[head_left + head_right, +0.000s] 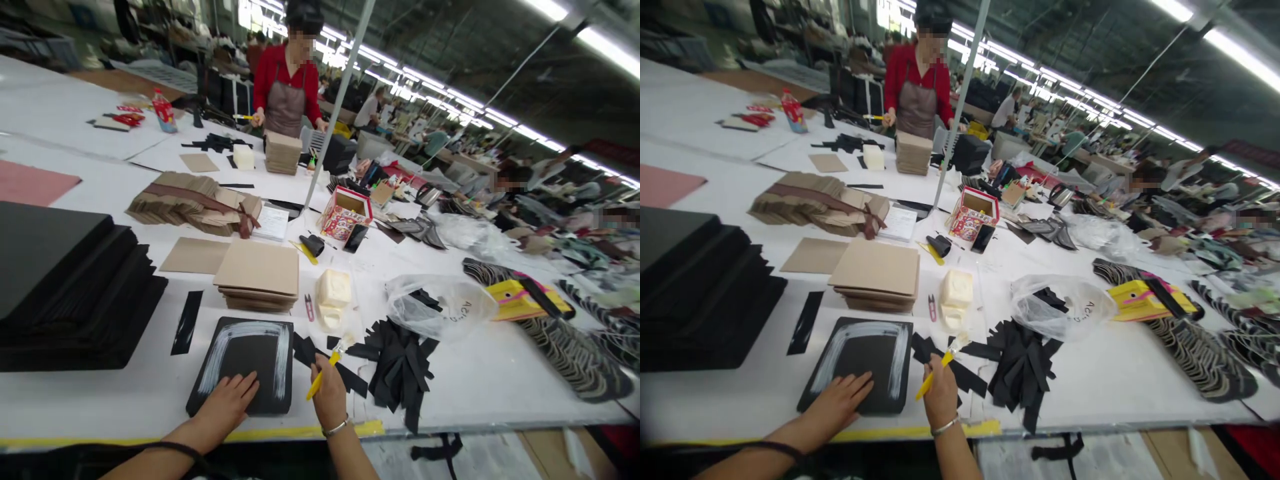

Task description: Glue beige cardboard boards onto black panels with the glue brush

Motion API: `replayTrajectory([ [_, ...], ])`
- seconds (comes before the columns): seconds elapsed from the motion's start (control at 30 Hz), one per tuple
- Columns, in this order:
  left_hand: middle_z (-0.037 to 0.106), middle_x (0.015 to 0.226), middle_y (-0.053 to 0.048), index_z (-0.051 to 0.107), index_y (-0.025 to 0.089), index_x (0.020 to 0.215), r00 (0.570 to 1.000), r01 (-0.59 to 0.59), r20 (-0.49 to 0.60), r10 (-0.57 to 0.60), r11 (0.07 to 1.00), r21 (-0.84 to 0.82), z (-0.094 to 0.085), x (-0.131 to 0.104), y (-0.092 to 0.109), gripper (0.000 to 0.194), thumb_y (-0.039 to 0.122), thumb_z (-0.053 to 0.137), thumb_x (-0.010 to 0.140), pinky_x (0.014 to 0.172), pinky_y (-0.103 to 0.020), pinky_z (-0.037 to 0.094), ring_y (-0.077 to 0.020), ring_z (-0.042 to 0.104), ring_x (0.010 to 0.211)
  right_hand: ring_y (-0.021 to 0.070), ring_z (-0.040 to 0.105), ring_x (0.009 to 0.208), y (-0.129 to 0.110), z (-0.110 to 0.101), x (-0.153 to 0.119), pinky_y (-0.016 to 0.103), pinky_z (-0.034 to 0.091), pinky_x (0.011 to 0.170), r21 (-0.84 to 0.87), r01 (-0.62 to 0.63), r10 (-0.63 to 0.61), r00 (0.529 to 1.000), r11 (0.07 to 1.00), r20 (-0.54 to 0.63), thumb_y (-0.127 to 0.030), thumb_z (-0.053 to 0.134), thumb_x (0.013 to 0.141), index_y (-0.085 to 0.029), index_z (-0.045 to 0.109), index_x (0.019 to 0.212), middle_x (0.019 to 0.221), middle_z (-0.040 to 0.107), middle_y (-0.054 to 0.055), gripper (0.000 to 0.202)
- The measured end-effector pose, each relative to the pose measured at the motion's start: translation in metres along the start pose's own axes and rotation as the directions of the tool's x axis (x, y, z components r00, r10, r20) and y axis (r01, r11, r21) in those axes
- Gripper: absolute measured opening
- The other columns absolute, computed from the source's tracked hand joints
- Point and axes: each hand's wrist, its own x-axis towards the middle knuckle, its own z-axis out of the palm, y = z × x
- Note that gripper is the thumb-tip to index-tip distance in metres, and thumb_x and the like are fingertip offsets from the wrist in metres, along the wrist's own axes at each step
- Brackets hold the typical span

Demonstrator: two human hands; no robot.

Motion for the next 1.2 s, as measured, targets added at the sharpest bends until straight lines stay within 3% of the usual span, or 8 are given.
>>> replayTrajectory([
  [0.1,0.044,0.136,-0.006,0.048,0.026,0.126,0.998,-0.007,-0.063,0.006,1.000,-0.019,0.008,-0.004,-0.006,0.061,0.019,0.064,0.067,0.087,-0.045,0.044,-0.0300,0.052,0.107,0.0202,0.060,0.085,-0.002,-0.010,0.031,0.034,0.050,0.074,-0.011,0.006,-0.007,0.999,1.000,-0.050,-0.023,0.045,0.087,-0.013,0.051,0.107,0.094,0.063,0.011,0.023],
  [0.2,0.054,0.126,-0.003,0.049,0.029,0.124,0.944,-0.055,-0.330,0.024,0.995,-0.085,-0.003,0.001,-0.030,0.047,0.025,0.055,0.078,0.090,-0.037,0.045,-0.0231,0.055,0.105,0.0202,0.058,0.087,-0.016,-0.013,0.076,0.034,0.050,0.075,0.029,0.063,-0.060,0.994,0.998,-0.094,-0.022,0.047,0.086,-0.016,0.049,0.108,0.097,0.062,0.010,0.024],
  [0.33,0.062,0.107,-0.009,0.054,0.018,0.114,0.688,0.091,-0.688,-0.229,0.969,-0.231,-0.077,0.034,-0.087,0.031,0.030,0.042,0.087,0.097,-0.035,0.038,-0.0202,0.053,0.105,0.0216,0.054,0.097,-0.054,-0.001,0.151,0.036,0.045,0.083,0.085,0.196,-0.189,0.978,0.977,-0.086,-0.023,0.048,0.085,-0.017,0.051,0.103,0.107,0.059,0.011,0.019],
  [0.43,0.055,0.115,-0.016,0.046,0.010,0.120,0.530,0.426,-0.607,-0.593,0.805,-0.414,-0.140,0.074,-0.134,0.048,0.041,0.045,0.084,0.094,-0.038,0.039,-0.0258,0.049,0.109,0.0219,0.054,0.095,-0.074,0.018,0.200,0.034,0.044,0.081,0.025,0.056,-0.056,0.998,0.998,0.000,-0.025,0.050,0.083,-0.013,0.048,0.107,0.101,0.060,0.012,0.026],
  [0.5,0.056,0.111,-0.018,0.051,0.007,0.114,0.576,0.571,-0.387,-0.721,0.693,-0.440,-0.166,0.097,-0.159,0.051,0.046,0.044,0.081,0.089,-0.037,0.041,-0.0274,0.052,0.104,0.0215,0.056,0.087,-0.079,0.031,0.220,0.031,0.044,0.073,-0.054,-0.089,0.095,0.988,0.995,0.124,-0.028,0.051,0.083,-0.013,0.048,0.105,0.091,0.061,0.011,0.027],
  [0.6,0.061,0.095,-0.014,0.062,0.011,0.094,0.650,0.586,-0.265,-0.713,0.691,-0.422,-0.181,0.115,-0.176,0.038,0.043,0.048,0.077,0.081,-0.032,0.044,-0.0250,0.058,0.091,0.0200,0.058,0.075,-0.079,0.043,0.231,0.027,0.040,0.063,-0.136,-0.192,0.223,0.933,0.972,0.282,-0.029,0.048,0.085,-0.014,0.048,0.099,0.080,0.061,0.009,0.021],
  [0.93,0.053,0.106,-0.019,0.057,0.010,0.099,0.651,0.565,-0.338,-0.680,0.731,-0.382,-0.201,0.105,-0.145,0.029,0.024,0.044,0.077,0.081,-0.047,0.039,-0.0363,0.047,0.103,0.0188,0.056,0.076,-0.085,0.051,0.221,0.026,0.037,0.063,-0.099,-0.271,0.288,0.925,0.957,0.248,-0.024,0.046,0.086,-0.014,0.048,0.097,0.082,0.060,0.009,0.016],
  [1.2,0.063,0.084,-0.008,0.063,0.016,0.078,0.607,0.190,-0.419,-0.676,0.635,-0.749,-0.228,0.101,-0.143,0.016,0.020,0.051,0.068,0.081,-0.033,0.041,-0.0227,0.056,0.086,0.0175,0.054,0.070,-0.088,0.052,0.222,0.025,0.034,0.060,0.022,-0.327,0.316,0.926,0.945,0.205,-0.023,0.047,0.083,-0.015,0.048,0.094,0.074,0.057,0.006,0.013],
])
